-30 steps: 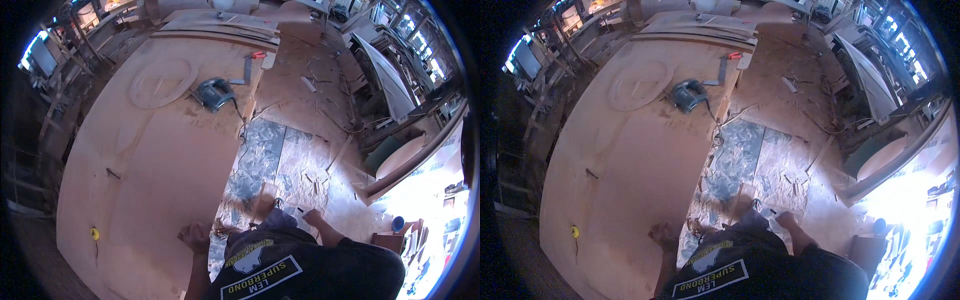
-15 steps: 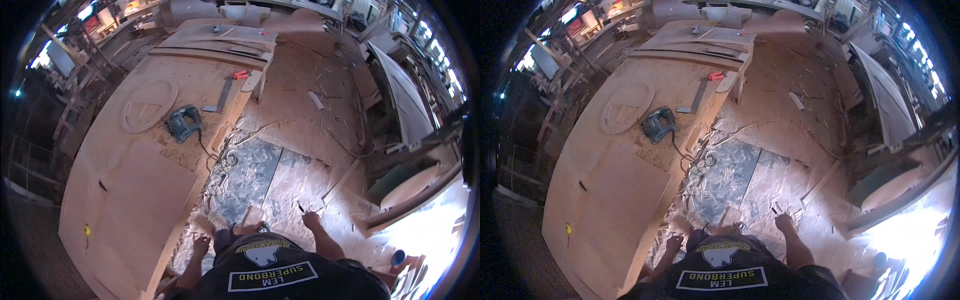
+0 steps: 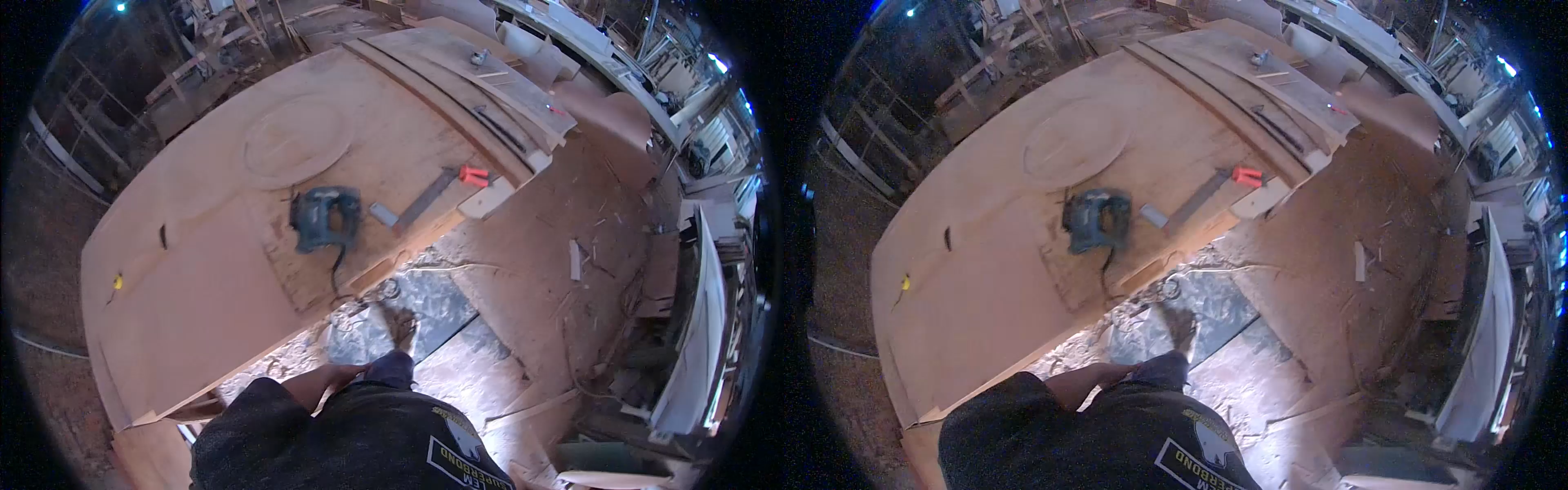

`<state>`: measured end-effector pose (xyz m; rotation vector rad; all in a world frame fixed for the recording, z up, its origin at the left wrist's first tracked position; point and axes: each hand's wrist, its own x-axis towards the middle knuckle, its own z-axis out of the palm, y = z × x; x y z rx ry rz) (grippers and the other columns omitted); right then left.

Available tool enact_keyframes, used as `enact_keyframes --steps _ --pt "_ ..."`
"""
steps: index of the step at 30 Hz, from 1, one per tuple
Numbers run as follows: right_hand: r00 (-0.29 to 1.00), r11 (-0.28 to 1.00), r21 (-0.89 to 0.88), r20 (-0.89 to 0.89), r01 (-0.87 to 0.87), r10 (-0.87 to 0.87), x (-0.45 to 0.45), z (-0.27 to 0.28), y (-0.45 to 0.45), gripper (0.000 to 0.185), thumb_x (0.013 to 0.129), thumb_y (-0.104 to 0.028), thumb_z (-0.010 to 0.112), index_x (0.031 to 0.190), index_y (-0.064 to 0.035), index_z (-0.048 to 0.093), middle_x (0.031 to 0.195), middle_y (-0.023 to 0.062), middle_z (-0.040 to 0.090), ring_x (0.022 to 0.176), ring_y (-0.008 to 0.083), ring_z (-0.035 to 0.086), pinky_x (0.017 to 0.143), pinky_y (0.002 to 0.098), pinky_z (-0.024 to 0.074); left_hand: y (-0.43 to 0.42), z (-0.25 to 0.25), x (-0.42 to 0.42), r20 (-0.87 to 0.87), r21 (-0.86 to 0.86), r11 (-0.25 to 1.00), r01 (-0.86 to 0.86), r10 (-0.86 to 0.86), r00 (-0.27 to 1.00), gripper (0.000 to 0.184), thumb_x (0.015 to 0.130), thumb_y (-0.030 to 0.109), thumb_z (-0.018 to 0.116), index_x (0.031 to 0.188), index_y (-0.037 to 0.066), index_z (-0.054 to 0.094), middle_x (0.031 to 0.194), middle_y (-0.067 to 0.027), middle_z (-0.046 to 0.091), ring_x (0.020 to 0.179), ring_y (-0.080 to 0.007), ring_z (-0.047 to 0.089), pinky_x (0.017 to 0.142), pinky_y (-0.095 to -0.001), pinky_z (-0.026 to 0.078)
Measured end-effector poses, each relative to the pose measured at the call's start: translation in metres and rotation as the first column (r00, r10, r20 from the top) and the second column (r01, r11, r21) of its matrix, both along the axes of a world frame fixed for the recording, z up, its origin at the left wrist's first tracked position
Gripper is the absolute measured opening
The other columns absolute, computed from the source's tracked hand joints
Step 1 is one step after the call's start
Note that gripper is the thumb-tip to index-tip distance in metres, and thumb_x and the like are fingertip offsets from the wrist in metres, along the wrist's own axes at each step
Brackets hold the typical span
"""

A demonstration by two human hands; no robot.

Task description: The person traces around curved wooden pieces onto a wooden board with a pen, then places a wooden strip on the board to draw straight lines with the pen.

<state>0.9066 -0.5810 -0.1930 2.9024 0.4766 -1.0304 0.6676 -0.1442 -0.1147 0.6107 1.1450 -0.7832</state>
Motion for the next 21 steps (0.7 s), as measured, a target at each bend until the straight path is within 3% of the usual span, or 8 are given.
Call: enact_keyframes --steps 2,11,14,15,17,19,21 --pt "0.999 0.999 0.008 0.004 0.050 -0.050 0.035 0.007 0.008 0.038 0.096 -0.039 0.055 0.098 -0.0049 0.073 0.100 0.0218 0.072 0.093 0.0382 0.070 0.079 0.0513 0.0554 0.021 0.006 0.057 -0.024 0.167 0.985 0.029 -0.025 0.999 0.090 0.091 0.075 0.052 0.153 0.011 0.041 0.150 -0.0203 0.051 0.130 -0.0365 0.056 0.108 -0.0558 0.042" --pt "0.951 0.962 0.004 0.150 0.272 -0.270 0.186 0.047 0.056 0.031 0.097 -0.034 0.056 0.091 -0.0076 0.072 0.093 0.0188 0.072 0.084 0.0341 0.071 0.072 0.0483 0.0559 0.091 -0.026 0.153 -0.004 0.121 0.990 0.069 -0.069 0.998 0.090 0.090 0.078 0.050 0.150 0.011 0.044 0.146 -0.0203 0.053 0.127 -0.0367 0.058 0.105 -0.0569 0.043" --pt "0.928 0.996 -0.031 0.366 0.083 -0.066 0.309 0.018 0.079 0.029 0.097 -0.032 0.056 0.088 -0.0085 0.071 0.091 0.0178 0.072 0.081 0.0328 0.071 0.070 0.0472 0.0561 0.098 -0.033 0.171 -0.018 0.114 0.993 0.009 -0.007 1.000 0.090 0.089 0.078 0.050 0.150 0.011 0.045 0.145 -0.0203 0.054 0.126 -0.0368 0.058 0.104 -0.0572 0.044" --pt "0.784 0.977 -0.103 0.583 -0.187 0.211 0.371 -0.009 0.097 0.031 0.093 -0.032 0.060 0.078 -0.0075 0.072 0.082 0.0153 0.072 0.072 0.0315 0.071 0.063 0.0473 0.0577 0.097 -0.034 0.177 -0.027 0.113 0.993 -0.025 0.028 0.999 0.090 0.089 0.079 0.049 0.149 0.011 0.045 0.145 -0.0203 0.054 0.126 -0.0368 0.058 0.104 -0.0574 0.044" --pt "0.812 0.996 0.056 0.576 0.072 -0.091 0.479 0.062 0.220 0.039 0.091 -0.040 0.062 0.080 -0.0045 0.074 0.083 0.0192 0.073 0.078 0.0372 0.073 0.068 0.0509 0.0584 0.090 -0.037 0.190 -0.047 0.124 0.985 -0.119 0.125 0.991 0.090 0.089 0.079 0.049 0.149 0.012 0.046 0.144 -0.0203 0.055 0.125 -0.0369 0.059 0.103 -0.0576 0.044" --pt "0.687 0.955 0.295 0.688 0.031 -0.235 0.569 0.111 0.339 0.044 0.092 -0.042 0.062 0.078 -0.0015 0.073 0.079 0.0206 0.073 0.081 0.0382 0.073 0.070 0.0487 0.0585 0.071 -0.039 0.207 -0.066 0.140 0.962 -0.236 0.247 0.967 0.091 0.088 0.080 0.049 0.148 0.012 0.047 0.143 -0.0203 0.055 0.124 -0.0369 0.059 0.103 -0.0578 0.045" --pt "0.728 0.861 0.494 0.632 -0.117 -0.264 0.688 0.102 0.428 0.045 0.090 -0.043 0.065 0.084 0.0013 0.071 0.084 0.0201 0.073 0.080 0.0401 0.072 0.072 0.0486 0.0570 0.045 -0.038 0.235 -0.079 0.159 0.916 -0.367 0.383 0.921 0.091 0.088 0.080 0.048 0.148 0.012 0.047 0.142 -0.0203 0.056 0.123 -0.0370 0.060 0.102 -0.0581 0.045"
